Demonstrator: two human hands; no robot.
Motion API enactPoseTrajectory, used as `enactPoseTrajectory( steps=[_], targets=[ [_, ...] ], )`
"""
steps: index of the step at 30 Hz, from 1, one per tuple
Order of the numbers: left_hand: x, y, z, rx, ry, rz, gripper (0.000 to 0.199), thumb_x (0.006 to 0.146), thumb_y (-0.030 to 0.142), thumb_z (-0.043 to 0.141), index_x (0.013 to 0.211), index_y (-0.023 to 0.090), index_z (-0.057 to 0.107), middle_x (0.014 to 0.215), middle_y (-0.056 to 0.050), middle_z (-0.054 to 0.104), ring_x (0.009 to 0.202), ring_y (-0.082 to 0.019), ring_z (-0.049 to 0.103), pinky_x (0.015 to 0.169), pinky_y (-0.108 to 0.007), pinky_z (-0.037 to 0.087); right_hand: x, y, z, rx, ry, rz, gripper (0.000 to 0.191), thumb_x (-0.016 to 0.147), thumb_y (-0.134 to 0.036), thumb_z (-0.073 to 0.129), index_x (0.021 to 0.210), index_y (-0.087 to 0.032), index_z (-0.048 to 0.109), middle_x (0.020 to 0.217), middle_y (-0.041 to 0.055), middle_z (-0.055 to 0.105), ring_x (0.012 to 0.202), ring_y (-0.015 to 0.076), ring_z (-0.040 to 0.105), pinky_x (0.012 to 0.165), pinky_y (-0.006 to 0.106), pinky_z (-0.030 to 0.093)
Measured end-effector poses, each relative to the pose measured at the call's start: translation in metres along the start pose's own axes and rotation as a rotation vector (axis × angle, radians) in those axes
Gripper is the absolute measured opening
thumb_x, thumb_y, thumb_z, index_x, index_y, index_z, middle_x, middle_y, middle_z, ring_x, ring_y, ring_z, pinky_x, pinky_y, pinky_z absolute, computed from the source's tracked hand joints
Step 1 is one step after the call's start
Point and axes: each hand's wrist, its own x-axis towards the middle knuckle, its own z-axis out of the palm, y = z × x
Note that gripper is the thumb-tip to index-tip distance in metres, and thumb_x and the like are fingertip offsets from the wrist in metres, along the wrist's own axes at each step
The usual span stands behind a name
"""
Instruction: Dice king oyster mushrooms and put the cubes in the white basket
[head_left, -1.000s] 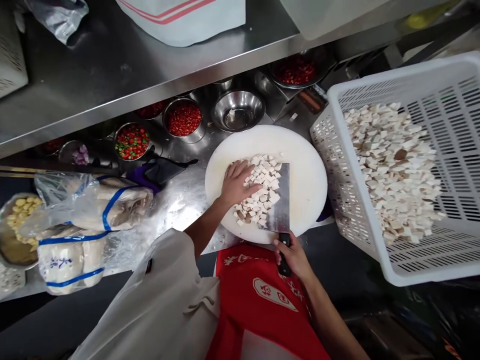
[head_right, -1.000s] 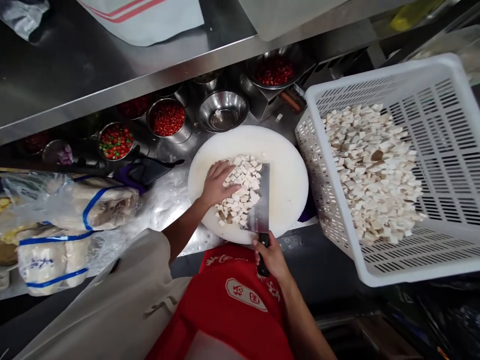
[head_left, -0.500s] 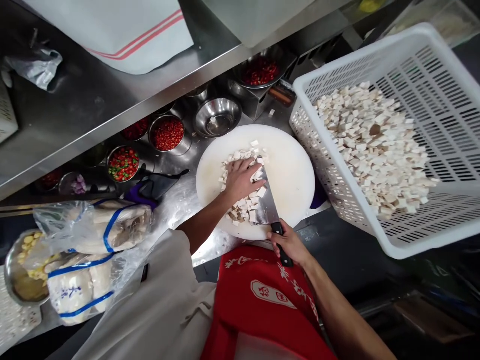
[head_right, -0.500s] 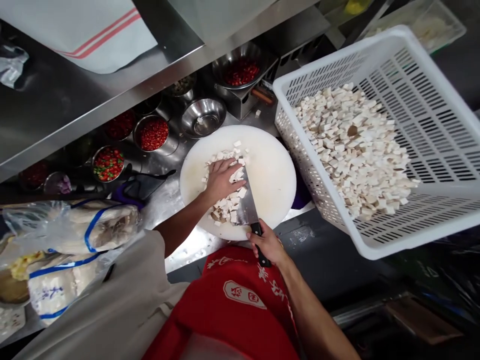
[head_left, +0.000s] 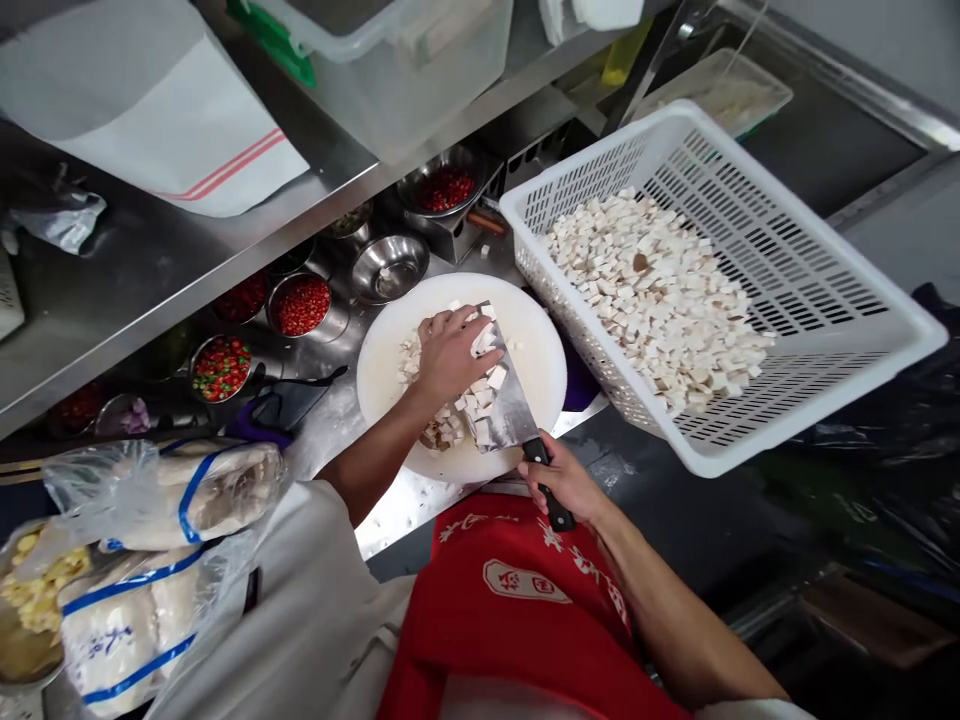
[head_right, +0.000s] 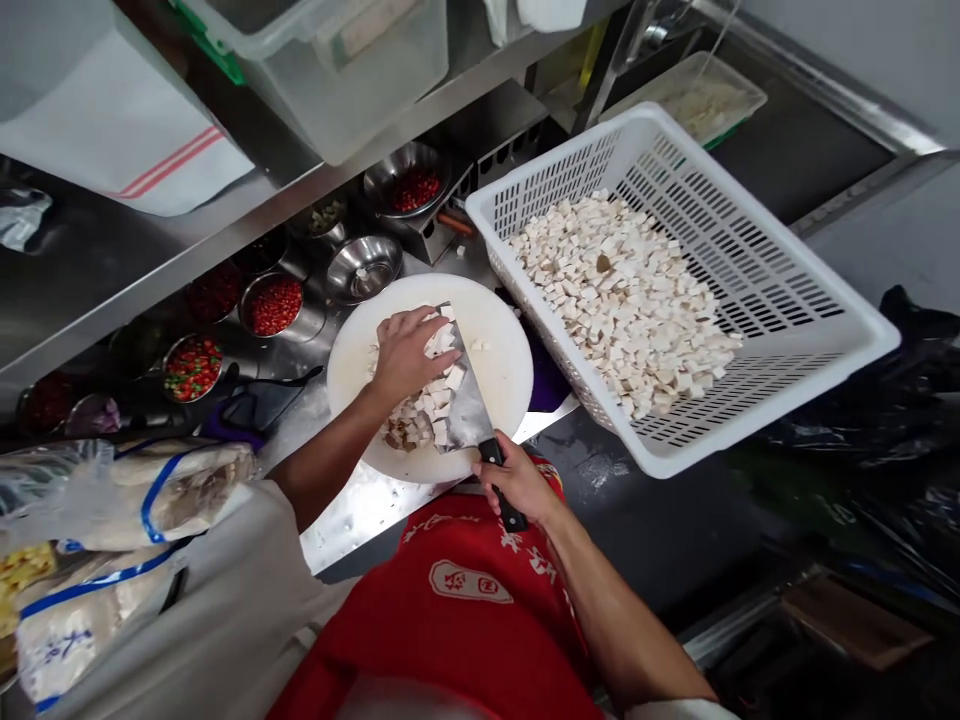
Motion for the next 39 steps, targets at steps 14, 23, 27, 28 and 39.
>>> enactPoseTrajectory(
  steps=[14, 23, 27, 28, 39],
  targets=[
    [0.204, 0.228, 0.025, -0.15, -0.132, 0.304, 0.052, 0.092, 0.061, 0.045, 0.13, 0.027, 0.057, 0.154, -0.003, 0.037, 0.143, -0.035, 0.027, 0.118, -0.057, 0.018, -0.049, -0.186, -0.166, 0.091, 0.353, -0.246, 0.036, 0.061, -0.019, 0.071, 0.084, -0.024, 0.045, 0.056, -0.0076, 0.054, 0.039, 0.0094, 0.045, 0.032, 0.021, 0.039],
    [0.216, 0.296, 0.139, -0.227, -0.256, 0.379, 0.056, 0.098, 0.057, 0.023, 0.146, 0.036, 0.042, 0.159, 0.007, 0.029, 0.15, -0.028, 0.018, 0.125, -0.054, 0.007, -0.084, -0.203, -0.242, 0.144, 0.369, -0.131, 0.033, 0.055, -0.021, 0.077, 0.07, -0.023, 0.048, 0.057, -0.004, 0.047, 0.042, 0.0079, 0.041, 0.031, 0.018, 0.032],
    [0.248, 0.274, 0.151, -0.194, -0.224, 0.251, 0.049, 0.097, 0.049, 0.032, 0.136, 0.031, 0.056, 0.154, 0.002, 0.04, 0.147, -0.03, 0.026, 0.125, -0.054, 0.007, -0.131, -0.176, -0.25, 0.133, 0.393, -0.068, 0.034, 0.055, -0.025, 0.081, 0.07, -0.023, 0.051, 0.058, -0.0038, 0.046, 0.039, 0.0079, 0.039, 0.028, 0.019, 0.031],
    [0.253, 0.266, 0.148, -0.177, -0.213, 0.222, 0.047, 0.097, 0.047, 0.035, 0.133, 0.029, 0.059, 0.153, 0.0, 0.041, 0.147, -0.031, 0.027, 0.125, -0.054, 0.007, -0.141, -0.169, -0.25, 0.118, 0.411, -0.065, 0.035, 0.054, -0.026, 0.082, 0.071, -0.023, 0.051, 0.058, -0.0038, 0.046, 0.037, 0.008, 0.038, 0.027, 0.019, 0.031],
    [0.133, 0.013, 0.044, -0.124, 0.249, -0.498, 0.037, 0.099, 0.038, 0.037, 0.115, 0.021, 0.066, 0.123, -0.014, 0.061, 0.123, -0.03, 0.051, 0.108, -0.05, 0.037, -0.145, -0.09, -0.187, -0.179, 0.336, -0.017, 0.032, 0.071, -0.039, 0.078, 0.093, -0.027, 0.057, 0.058, -0.0013, 0.052, 0.041, 0.0162, 0.047, 0.039, 0.032, 0.04]
  ],
)
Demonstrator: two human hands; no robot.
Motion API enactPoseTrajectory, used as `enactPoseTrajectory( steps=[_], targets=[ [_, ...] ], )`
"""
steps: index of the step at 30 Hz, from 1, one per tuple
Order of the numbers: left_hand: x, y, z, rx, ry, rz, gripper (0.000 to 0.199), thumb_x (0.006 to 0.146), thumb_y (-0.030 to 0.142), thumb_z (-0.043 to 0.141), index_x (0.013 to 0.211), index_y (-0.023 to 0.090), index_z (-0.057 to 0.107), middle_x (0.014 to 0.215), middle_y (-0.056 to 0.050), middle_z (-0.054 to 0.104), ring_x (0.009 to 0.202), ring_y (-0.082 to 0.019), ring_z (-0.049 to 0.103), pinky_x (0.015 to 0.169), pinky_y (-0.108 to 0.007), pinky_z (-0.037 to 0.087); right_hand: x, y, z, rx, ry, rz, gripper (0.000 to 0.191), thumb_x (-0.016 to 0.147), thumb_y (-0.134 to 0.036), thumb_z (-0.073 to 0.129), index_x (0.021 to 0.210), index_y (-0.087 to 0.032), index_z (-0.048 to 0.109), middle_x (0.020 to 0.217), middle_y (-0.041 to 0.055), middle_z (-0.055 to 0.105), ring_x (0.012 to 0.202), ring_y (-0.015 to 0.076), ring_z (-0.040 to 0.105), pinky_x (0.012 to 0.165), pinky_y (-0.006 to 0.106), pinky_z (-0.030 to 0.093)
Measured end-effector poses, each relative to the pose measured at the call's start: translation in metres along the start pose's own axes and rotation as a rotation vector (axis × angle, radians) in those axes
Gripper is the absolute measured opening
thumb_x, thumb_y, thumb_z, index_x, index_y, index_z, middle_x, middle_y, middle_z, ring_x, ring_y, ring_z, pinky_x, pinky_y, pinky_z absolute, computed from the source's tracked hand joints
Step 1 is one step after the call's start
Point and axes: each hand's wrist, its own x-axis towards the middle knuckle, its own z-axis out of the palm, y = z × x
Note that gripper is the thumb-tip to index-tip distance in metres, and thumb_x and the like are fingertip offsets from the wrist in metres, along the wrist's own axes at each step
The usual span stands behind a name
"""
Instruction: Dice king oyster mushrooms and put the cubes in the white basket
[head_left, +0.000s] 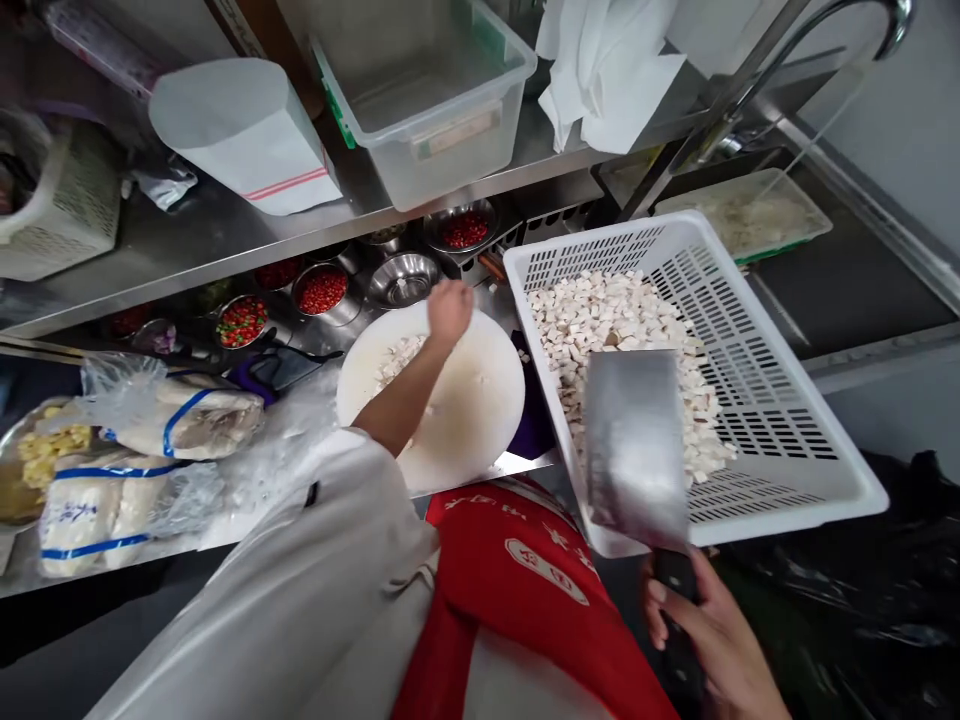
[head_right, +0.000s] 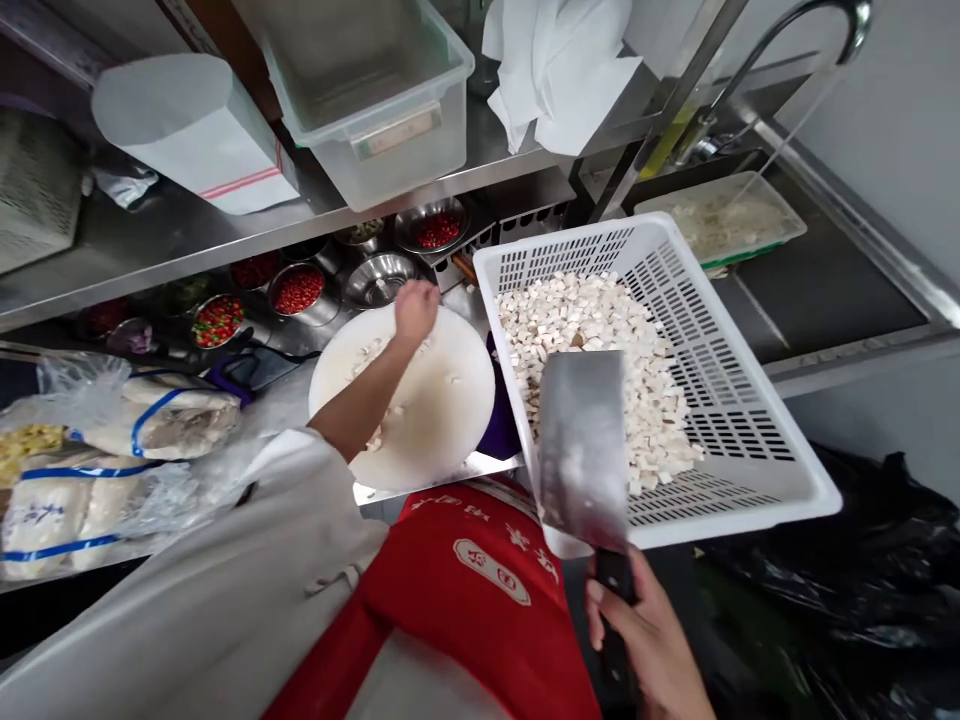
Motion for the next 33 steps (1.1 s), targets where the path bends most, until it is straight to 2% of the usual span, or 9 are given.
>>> enactPoseTrajectory(
  steps=[2, 4, 7, 10, 14, 18, 22, 27, 33],
  targets=[
    [-0.021, -0.045, 0.001, 0.126, -0.096, -0.096, 0.042, 0.093, 0.039, 0.052, 0.129, 0.02, 0.058, 0.138, -0.017, 0.052, 0.131, -0.037, 0.043, 0.109, -0.06, 0.03, 0.007, 0.011, 0.028, -0.083, -0.107, 0.033, 0.036, 0.075, -0.041, 0.075, 0.102, -0.026, 0.057, 0.054, -0.0035, 0.051, 0.043, 0.0166, 0.048, 0.043, 0.032, 0.041],
    [-0.051, -0.066, 0.01, 0.192, -0.194, -0.057, 0.05, 0.091, 0.039, 0.055, 0.138, 0.022, 0.051, 0.151, -0.017, 0.04, 0.139, -0.041, 0.033, 0.112, -0.067, 0.02, 0.016, 0.021, 0.057, -0.156, -0.169, 0.06, 0.038, 0.078, -0.042, 0.073, 0.107, -0.026, 0.054, 0.051, -0.0056, 0.05, 0.043, 0.0165, 0.047, 0.043, 0.03, 0.04],
    [-0.093, -0.069, 0.017, 0.187, -0.271, 0.069, 0.042, 0.094, 0.036, 0.05, 0.134, 0.024, 0.055, 0.153, -0.013, 0.039, 0.14, -0.038, 0.034, 0.113, -0.063, 0.022, 0.029, 0.036, 0.093, -0.214, -0.149, 0.073, 0.036, 0.077, -0.042, 0.072, 0.104, -0.028, 0.052, 0.051, -0.0066, 0.052, 0.042, 0.017, 0.048, 0.042, 0.029, 0.039],
    [-0.114, -0.072, 0.004, 0.123, -0.392, 0.208, 0.033, 0.095, 0.033, 0.046, 0.119, 0.023, 0.066, 0.143, -0.011, 0.052, 0.132, -0.033, 0.046, 0.11, -0.054, 0.035, 0.041, 0.047, 0.114, -0.157, -0.094, 0.061, 0.035, 0.074, -0.041, 0.074, 0.096, -0.028, 0.05, 0.057, -0.0062, 0.055, 0.045, 0.0165, 0.051, 0.044, 0.03, 0.043],
    [-0.104, -0.108, -0.028, -0.107, -0.477, 0.4, 0.032, 0.097, 0.033, 0.043, 0.112, 0.025, 0.07, 0.134, -0.005, 0.061, 0.126, -0.022, 0.054, 0.112, -0.037, 0.04, 0.061, 0.054, 0.131, -0.041, -0.087, 0.068, 0.037, 0.073, -0.04, 0.076, 0.092, -0.028, 0.047, 0.058, -0.0072, 0.055, 0.044, 0.0148, 0.049, 0.043, 0.03, 0.043],
    [-0.065, -0.164, -0.047, -0.229, -0.315, 0.273, 0.037, 0.095, 0.039, 0.052, 0.125, 0.023, 0.064, 0.137, -0.005, 0.058, 0.129, -0.019, 0.052, 0.116, -0.031, 0.036, 0.095, 0.049, 0.144, 0.004, -0.103, 0.014, 0.039, 0.074, -0.042, 0.075, 0.092, -0.027, 0.044, 0.06, -0.0079, 0.055, 0.044, 0.014, 0.049, 0.042, 0.028, 0.042],
    [-0.044, -0.201, -0.047, -0.179, -0.357, 0.212, 0.044, 0.091, 0.039, 0.059, 0.131, 0.019, 0.06, 0.147, -0.006, 0.05, 0.142, -0.02, 0.039, 0.122, -0.034, 0.025, 0.132, 0.031, 0.16, 0.015, -0.165, -0.019, 0.042, 0.073, -0.043, 0.076, 0.091, -0.027, 0.042, 0.06, -0.0099, 0.054, 0.043, 0.0115, 0.048, 0.041, 0.025, 0.042],
    [-0.062, -0.197, -0.036, -0.247, -0.406, 0.289, 0.048, 0.093, 0.038, 0.056, 0.139, 0.025, 0.052, 0.151, -0.002, 0.045, 0.146, -0.017, 0.033, 0.126, -0.036, 0.016, 0.15, 0.021, 0.198, -0.027, -0.309, 0.078, 0.045, 0.071, -0.039, 0.078, 0.091, -0.026, 0.04, 0.062, -0.0101, 0.054, 0.045, 0.0102, 0.049, 0.042, 0.024, 0.044],
    [-0.081, -0.178, -0.021, -0.605, -0.216, 0.188, 0.036, 0.096, 0.038, 0.05, 0.125, 0.021, 0.062, 0.141, -0.007, 0.055, 0.134, -0.017, 0.049, 0.114, -0.031, 0.039, 0.132, 0.052, 0.268, 0.02, -0.373, 0.129, 0.044, 0.071, -0.037, 0.076, 0.094, -0.026, 0.04, 0.062, -0.011, 0.054, 0.046, 0.0098, 0.051, 0.045, 0.025, 0.047]
  ],
)
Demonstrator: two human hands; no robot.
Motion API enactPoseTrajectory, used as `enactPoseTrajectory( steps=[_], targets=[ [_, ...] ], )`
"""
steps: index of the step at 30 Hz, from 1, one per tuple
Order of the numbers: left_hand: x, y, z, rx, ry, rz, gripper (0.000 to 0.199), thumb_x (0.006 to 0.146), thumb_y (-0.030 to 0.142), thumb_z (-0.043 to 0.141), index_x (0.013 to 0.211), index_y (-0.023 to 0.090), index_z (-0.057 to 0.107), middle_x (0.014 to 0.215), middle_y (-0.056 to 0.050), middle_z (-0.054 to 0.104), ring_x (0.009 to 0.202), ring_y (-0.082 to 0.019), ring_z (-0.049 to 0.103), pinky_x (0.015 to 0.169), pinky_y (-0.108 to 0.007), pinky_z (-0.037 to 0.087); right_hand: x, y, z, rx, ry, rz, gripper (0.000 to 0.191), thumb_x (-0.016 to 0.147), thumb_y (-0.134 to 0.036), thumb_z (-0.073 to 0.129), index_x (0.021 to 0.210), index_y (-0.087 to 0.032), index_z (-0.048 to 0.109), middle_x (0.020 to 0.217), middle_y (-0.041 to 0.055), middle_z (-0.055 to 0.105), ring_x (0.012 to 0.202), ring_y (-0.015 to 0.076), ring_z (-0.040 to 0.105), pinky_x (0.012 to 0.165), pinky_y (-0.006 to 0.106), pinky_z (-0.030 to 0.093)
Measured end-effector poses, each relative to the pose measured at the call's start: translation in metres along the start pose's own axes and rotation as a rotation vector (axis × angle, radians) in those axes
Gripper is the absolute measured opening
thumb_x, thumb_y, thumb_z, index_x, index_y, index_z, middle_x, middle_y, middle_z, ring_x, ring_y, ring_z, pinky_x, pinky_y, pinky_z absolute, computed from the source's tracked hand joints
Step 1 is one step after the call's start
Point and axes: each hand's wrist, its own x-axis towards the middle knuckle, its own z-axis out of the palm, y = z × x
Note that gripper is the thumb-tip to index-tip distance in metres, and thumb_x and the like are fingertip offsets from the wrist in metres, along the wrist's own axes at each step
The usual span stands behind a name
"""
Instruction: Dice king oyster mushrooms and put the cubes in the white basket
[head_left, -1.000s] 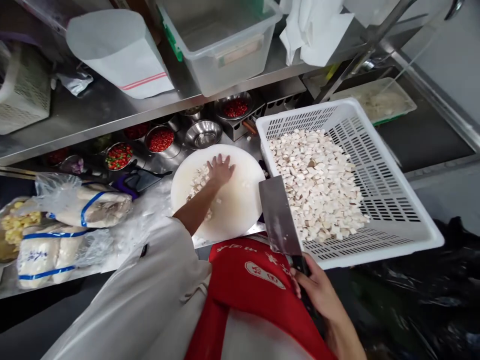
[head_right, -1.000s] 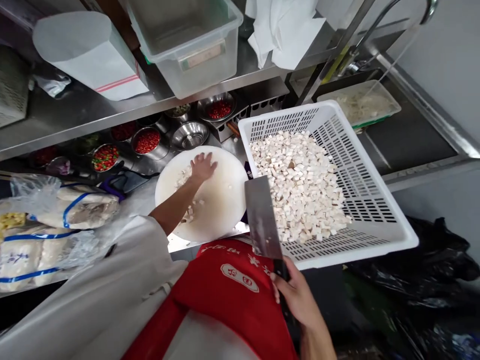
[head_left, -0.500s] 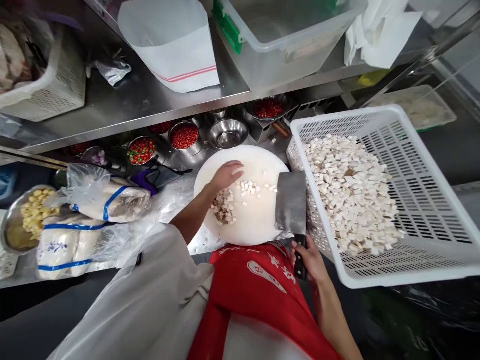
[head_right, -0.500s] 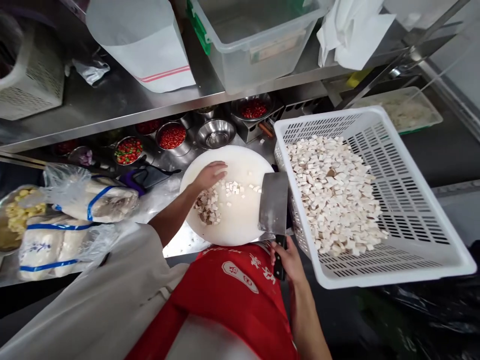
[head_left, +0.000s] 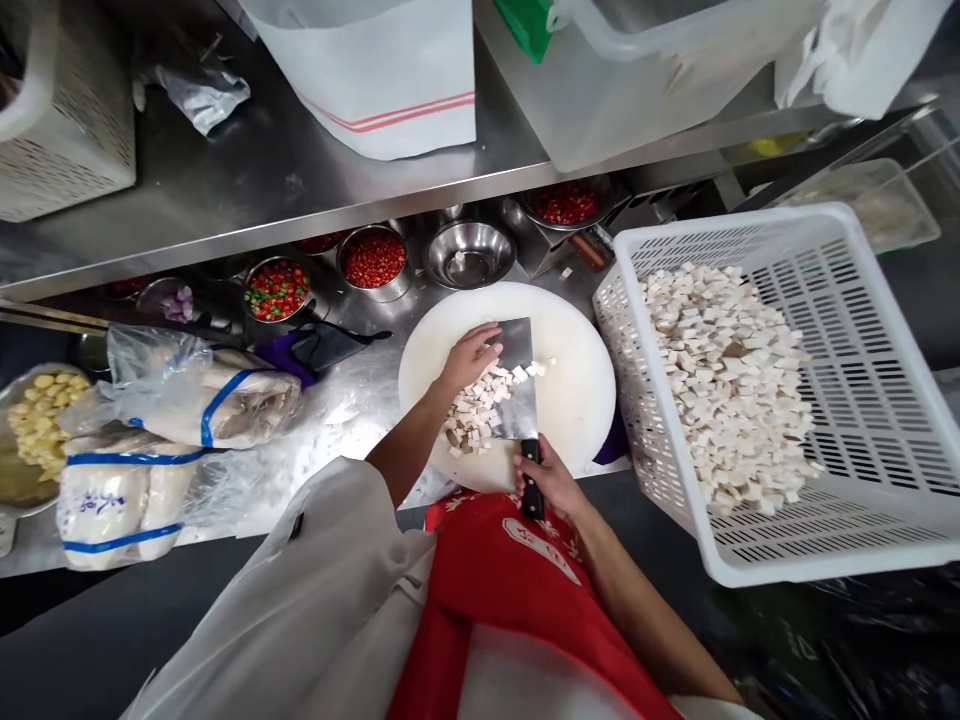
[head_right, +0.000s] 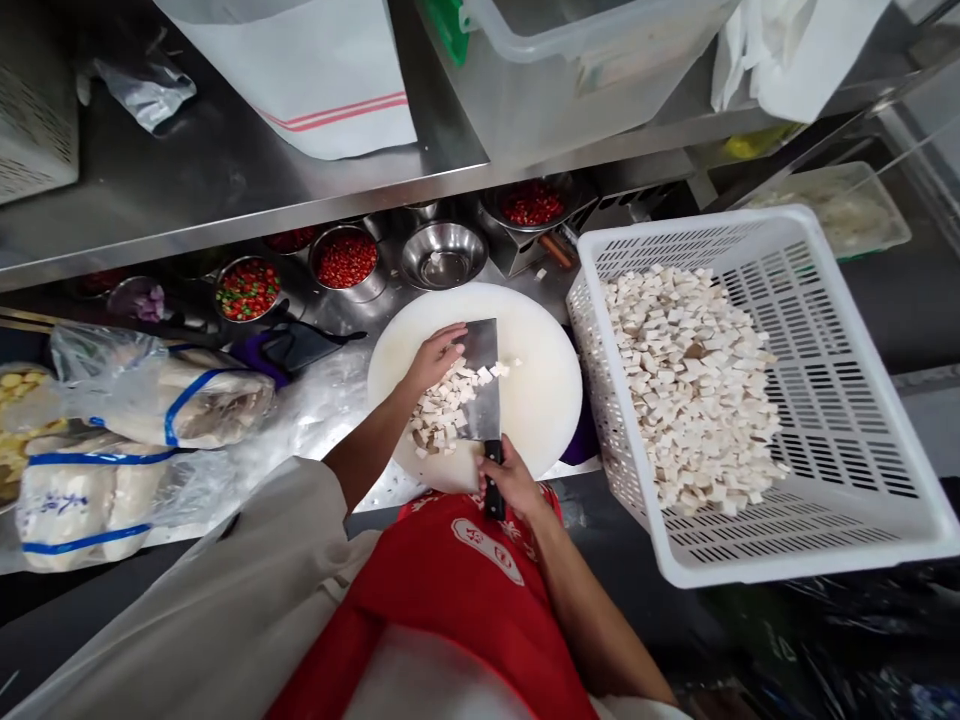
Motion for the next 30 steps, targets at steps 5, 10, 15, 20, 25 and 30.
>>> enactPoseTrajectory(
  steps=[5, 10, 15, 20, 25, 30],
  targets=[
    [0.004, 0.002, 0.006, -0.074, 0.199, -0.128, 0.029, 0.098, 0.034, 0.046, 0.106, 0.02, 0.07, 0.124, -0.006, 0.066, 0.12, -0.016, 0.059, 0.107, -0.031, 0.047, 0.011, 0.006, 0.033, 0.023, 0.007, -0.001, 0.041, 0.074, -0.037, 0.073, 0.094, -0.026, 0.038, 0.061, -0.0113, 0.053, 0.045, 0.0096, 0.05, 0.044, 0.024, 0.047],
    [0.014, 0.008, 0.009, -0.078, 0.238, -0.21, 0.023, 0.093, 0.029, 0.053, 0.087, 0.021, 0.074, 0.102, -0.003, 0.073, 0.107, -0.015, 0.063, 0.1, -0.029, 0.05, 0.015, -0.005, 0.031, 0.055, 0.004, -0.007, 0.041, 0.073, -0.034, 0.073, 0.091, -0.027, 0.036, 0.059, -0.0119, 0.052, 0.043, 0.0086, 0.046, 0.04, 0.021, 0.041],
    [0.035, 0.033, 0.018, -0.049, 0.205, -0.216, 0.023, 0.089, 0.027, 0.056, 0.075, 0.023, 0.074, 0.092, 0.0, 0.074, 0.101, -0.016, 0.064, 0.097, -0.029, 0.05, 0.002, -0.02, 0.021, 0.122, -0.008, -0.049, 0.041, 0.072, -0.032, 0.073, 0.091, -0.027, 0.037, 0.061, -0.0116, 0.051, 0.042, 0.0082, 0.045, 0.038, 0.021, 0.039],
    [0.064, 0.086, 0.033, 0.025, 0.154, -0.113, 0.024, 0.087, 0.028, 0.056, 0.071, 0.022, 0.073, 0.09, 0.0, 0.074, 0.098, -0.018, 0.065, 0.096, -0.03, 0.049, -0.026, -0.049, 0.006, 0.239, -0.023, -0.142, 0.042, 0.071, -0.03, 0.074, 0.088, -0.027, 0.035, 0.059, -0.0117, 0.051, 0.041, 0.008, 0.043, 0.037, 0.02, 0.036],
    [0.109, 0.165, 0.075, 0.11, 0.044, 0.039, 0.028, 0.088, 0.031, 0.056, 0.067, 0.019, 0.07, 0.079, -0.001, 0.072, 0.087, -0.017, 0.066, 0.086, -0.028, 0.048, -0.063, -0.083, -0.028, 0.327, 0.028, -0.267, 0.041, 0.071, -0.027, 0.073, 0.089, -0.028, 0.036, 0.06, -0.0111, 0.052, 0.042, 0.0075, 0.043, 0.037, 0.018, 0.034],
    [0.162, 0.24, 0.167, -0.043, -0.072, 0.129, 0.03, 0.091, 0.037, 0.056, 0.076, 0.016, 0.07, 0.077, -0.002, 0.071, 0.084, -0.017, 0.066, 0.081, -0.026, 0.048, -0.1, -0.119, -0.1, 0.271, 0.234, -0.435, 0.037, 0.072, -0.029, 0.071, 0.089, -0.028, 0.037, 0.061, -0.0102, 0.052, 0.043, 0.009, 0.045, 0.037, 0.021, 0.037]
  ],
)
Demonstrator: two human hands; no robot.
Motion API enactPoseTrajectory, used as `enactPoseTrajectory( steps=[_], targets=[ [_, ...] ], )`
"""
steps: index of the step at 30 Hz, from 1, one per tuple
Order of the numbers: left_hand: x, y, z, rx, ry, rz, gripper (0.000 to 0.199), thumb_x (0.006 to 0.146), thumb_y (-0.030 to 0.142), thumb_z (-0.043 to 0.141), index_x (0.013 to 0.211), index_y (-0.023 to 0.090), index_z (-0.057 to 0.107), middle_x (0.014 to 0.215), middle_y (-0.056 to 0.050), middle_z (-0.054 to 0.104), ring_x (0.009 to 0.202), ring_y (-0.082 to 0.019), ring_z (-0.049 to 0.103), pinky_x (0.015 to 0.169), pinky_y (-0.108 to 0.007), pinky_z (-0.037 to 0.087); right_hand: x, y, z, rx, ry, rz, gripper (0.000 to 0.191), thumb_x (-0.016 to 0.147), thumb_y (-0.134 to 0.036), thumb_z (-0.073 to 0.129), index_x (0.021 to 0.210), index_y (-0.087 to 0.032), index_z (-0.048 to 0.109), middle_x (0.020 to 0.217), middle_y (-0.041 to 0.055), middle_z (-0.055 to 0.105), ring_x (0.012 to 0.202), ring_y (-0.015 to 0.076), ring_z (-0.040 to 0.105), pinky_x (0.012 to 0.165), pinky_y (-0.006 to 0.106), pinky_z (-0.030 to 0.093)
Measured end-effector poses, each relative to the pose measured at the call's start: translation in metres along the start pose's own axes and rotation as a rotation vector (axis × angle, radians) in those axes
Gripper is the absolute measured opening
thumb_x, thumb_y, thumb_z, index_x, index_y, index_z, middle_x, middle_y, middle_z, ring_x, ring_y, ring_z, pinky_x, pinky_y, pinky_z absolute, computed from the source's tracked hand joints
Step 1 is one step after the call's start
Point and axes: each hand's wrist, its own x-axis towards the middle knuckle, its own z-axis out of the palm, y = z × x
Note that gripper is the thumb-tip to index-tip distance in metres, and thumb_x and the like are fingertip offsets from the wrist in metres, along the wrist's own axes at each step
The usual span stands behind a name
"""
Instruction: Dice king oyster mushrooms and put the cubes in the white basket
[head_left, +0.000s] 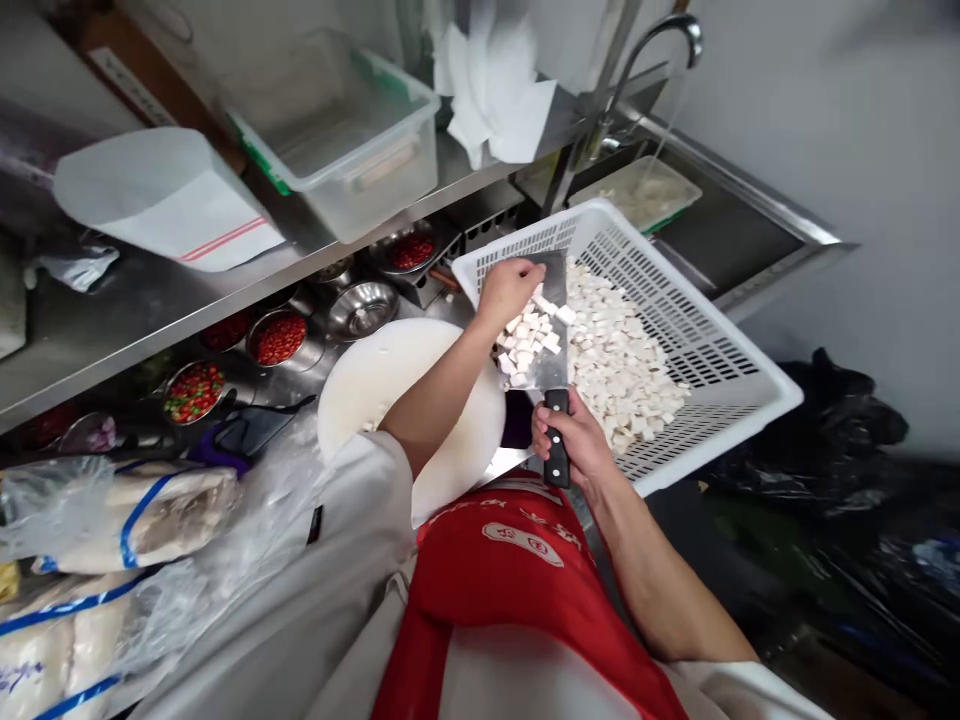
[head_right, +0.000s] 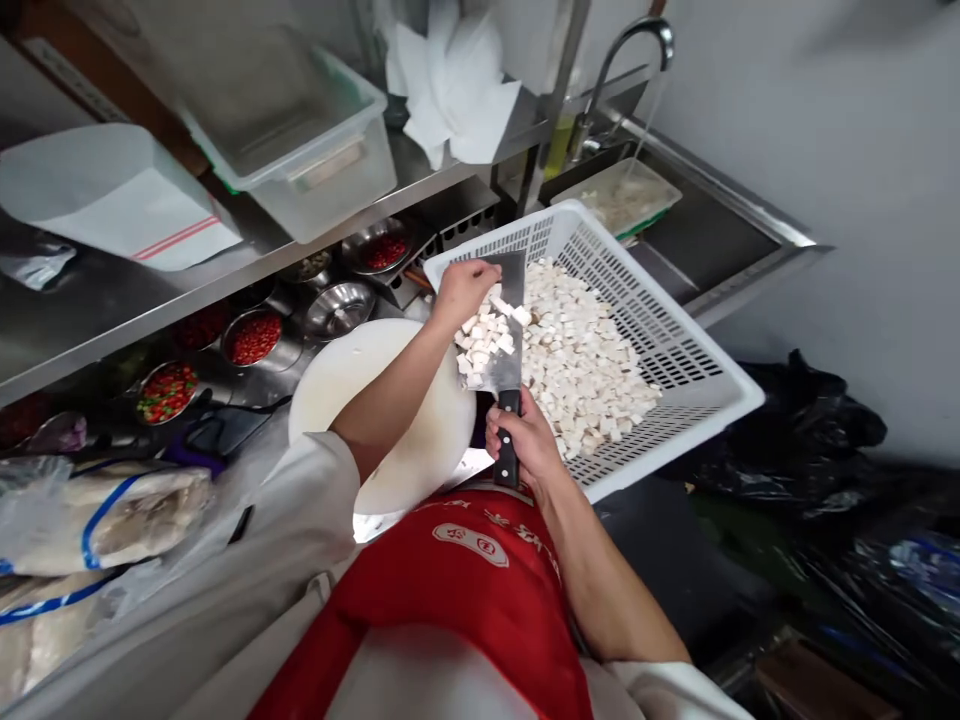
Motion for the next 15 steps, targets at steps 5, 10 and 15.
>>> enactPoseTrajectory(
  steps=[5, 10, 15],
  targets=[
    [0.02, 0.032, 0.103, -0.225, -0.2, 0.05, 0.042, 0.101, 0.043, 0.035, 0.115, 0.018, 0.066, 0.121, -0.006, 0.068, 0.113, -0.017, 0.063, 0.1, -0.032, 0.048, 0.016, -0.054, -0.072, -0.31, 0.287, -0.108, 0.03, 0.069, -0.023, 0.064, 0.088, -0.027, 0.041, 0.053, -0.0093, 0.051, 0.04, 0.0128, 0.048, 0.036, 0.026, 0.042],
    [-0.026, 0.045, 0.175, 0.065, -0.294, 0.32, 0.05, 0.099, 0.056, 0.035, 0.14, 0.032, 0.05, 0.156, 0.002, 0.037, 0.146, -0.021, 0.031, 0.121, -0.042, 0.026, 0.021, -0.078, -0.112, -0.247, 0.33, -0.118, 0.032, 0.065, -0.021, 0.065, 0.088, -0.026, 0.043, 0.054, -0.0096, 0.051, 0.039, 0.0121, 0.048, 0.036, 0.025, 0.042],
    [-0.036, 0.019, 0.192, 0.441, -0.245, 0.179, 0.049, 0.101, 0.042, 0.028, 0.142, 0.026, 0.05, 0.151, -0.003, 0.046, 0.145, -0.026, 0.033, 0.126, -0.05, 0.011, 0.01, -0.077, -0.129, -0.091, 0.356, -0.2, 0.034, 0.06, -0.019, 0.07, 0.083, -0.023, 0.046, 0.064, -0.0077, 0.056, 0.043, 0.0089, 0.05, 0.039, 0.022, 0.043]
  ],
)
